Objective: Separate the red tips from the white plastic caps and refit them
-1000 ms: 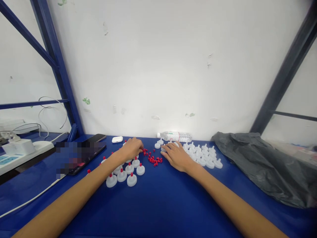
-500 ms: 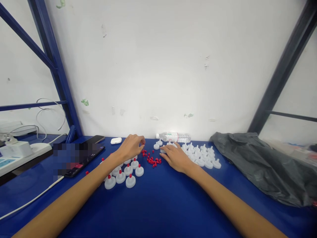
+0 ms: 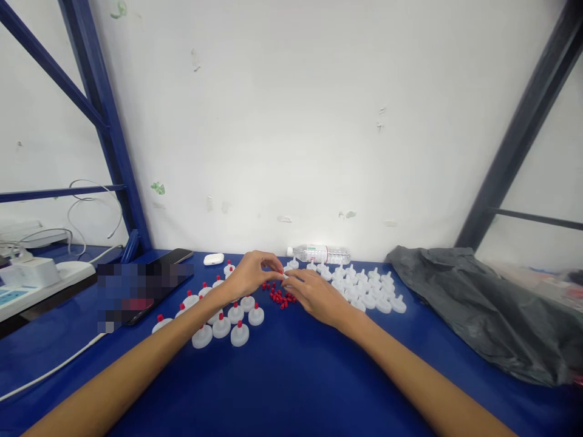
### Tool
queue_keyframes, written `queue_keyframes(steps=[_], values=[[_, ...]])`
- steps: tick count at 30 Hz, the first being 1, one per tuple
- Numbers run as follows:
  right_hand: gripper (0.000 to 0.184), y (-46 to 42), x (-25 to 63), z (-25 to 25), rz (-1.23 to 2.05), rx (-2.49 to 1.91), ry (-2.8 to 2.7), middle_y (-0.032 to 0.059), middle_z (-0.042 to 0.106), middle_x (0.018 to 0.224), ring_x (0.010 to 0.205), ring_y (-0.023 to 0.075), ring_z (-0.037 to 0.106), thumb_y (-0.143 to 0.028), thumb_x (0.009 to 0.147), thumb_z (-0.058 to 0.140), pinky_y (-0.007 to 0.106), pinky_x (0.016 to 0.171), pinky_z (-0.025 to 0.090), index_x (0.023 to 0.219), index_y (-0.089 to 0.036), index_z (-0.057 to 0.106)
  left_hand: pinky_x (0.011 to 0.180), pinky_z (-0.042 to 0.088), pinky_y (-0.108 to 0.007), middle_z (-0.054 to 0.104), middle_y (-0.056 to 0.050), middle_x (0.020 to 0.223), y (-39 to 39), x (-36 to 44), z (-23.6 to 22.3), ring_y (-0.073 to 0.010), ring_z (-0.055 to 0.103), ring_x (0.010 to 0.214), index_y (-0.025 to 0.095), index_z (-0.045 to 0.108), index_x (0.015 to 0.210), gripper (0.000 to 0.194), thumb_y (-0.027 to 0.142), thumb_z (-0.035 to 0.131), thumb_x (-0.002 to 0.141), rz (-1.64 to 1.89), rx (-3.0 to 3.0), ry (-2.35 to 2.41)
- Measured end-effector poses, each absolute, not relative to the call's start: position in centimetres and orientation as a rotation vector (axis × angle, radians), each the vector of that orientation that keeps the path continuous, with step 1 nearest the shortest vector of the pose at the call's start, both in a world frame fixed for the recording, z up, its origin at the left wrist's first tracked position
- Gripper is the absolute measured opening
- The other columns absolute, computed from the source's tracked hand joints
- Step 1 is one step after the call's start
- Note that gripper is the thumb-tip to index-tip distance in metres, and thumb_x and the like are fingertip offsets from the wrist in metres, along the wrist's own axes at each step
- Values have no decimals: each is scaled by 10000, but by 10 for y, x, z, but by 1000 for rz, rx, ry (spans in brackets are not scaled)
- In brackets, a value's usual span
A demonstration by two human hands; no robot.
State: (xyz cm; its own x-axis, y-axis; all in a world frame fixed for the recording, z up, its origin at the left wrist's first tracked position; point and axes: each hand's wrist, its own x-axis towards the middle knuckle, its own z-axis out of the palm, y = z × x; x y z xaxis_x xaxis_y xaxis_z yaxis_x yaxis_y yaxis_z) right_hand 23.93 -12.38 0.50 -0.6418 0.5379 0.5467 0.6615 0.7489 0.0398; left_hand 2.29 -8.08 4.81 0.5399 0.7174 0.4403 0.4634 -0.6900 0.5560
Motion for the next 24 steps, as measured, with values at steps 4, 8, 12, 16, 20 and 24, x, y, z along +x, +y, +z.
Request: queue_keyframes(steps=[4,8,12,16,20,24], values=[[258,-123,242,3,-365,-868,-2447,132,638,1322,1144,263,618,-171,1025,463,435,964,518,1228,-188,621,777,526,-273,770,-21,835,-78,23,44,-176,704,798,187,744,829,154,341,740,835,913,2417,968],[323,-124,243,3,-389,-848,-2430,134,608,1370,1198,265,593,-81,988,451,468,1001,503,1245,-211,599,770,490,-274,767,-28,857,-79,22,45,-189,688,818,198,749,845,157,332,676,885,863,2497,976],[220,-127,240,6,-304,-830,-2311,131,645,1263,1166,256,589,-129,1008,453,450,970,521,1191,-211,543,749,446,-268,744,-25,838,-84,22,50,-181,653,793,208,741,857,272,352,540,971,796,2579,936],[281,-130,237,7,-315,-801,-2303,130,631,1174,1102,258,574,5,930,393,436,937,520,1073,-204,514,667,411,-259,672,-10,745,-91,24,56,-158,588,703,189,676,801,344,374,467,1001,739,2604,896],[368,-130,236,6,-396,-796,-2359,137,598,1150,1049,269,554,73,838,357,439,895,517,1032,-200,511,601,368,-254,580,16,659,-95,23,58,-125,493,602,179,570,707,366,350,434,1001,674,2596,873],[405,-131,235,5,-413,-764,-2421,134,589,1110,1028,268,544,106,784,344,426,875,514,1011,-193,495,552,321,-252,508,36,590,-96,24,56,-109,429,547,181,495,656,364,332,446,983,624,2580,859]])
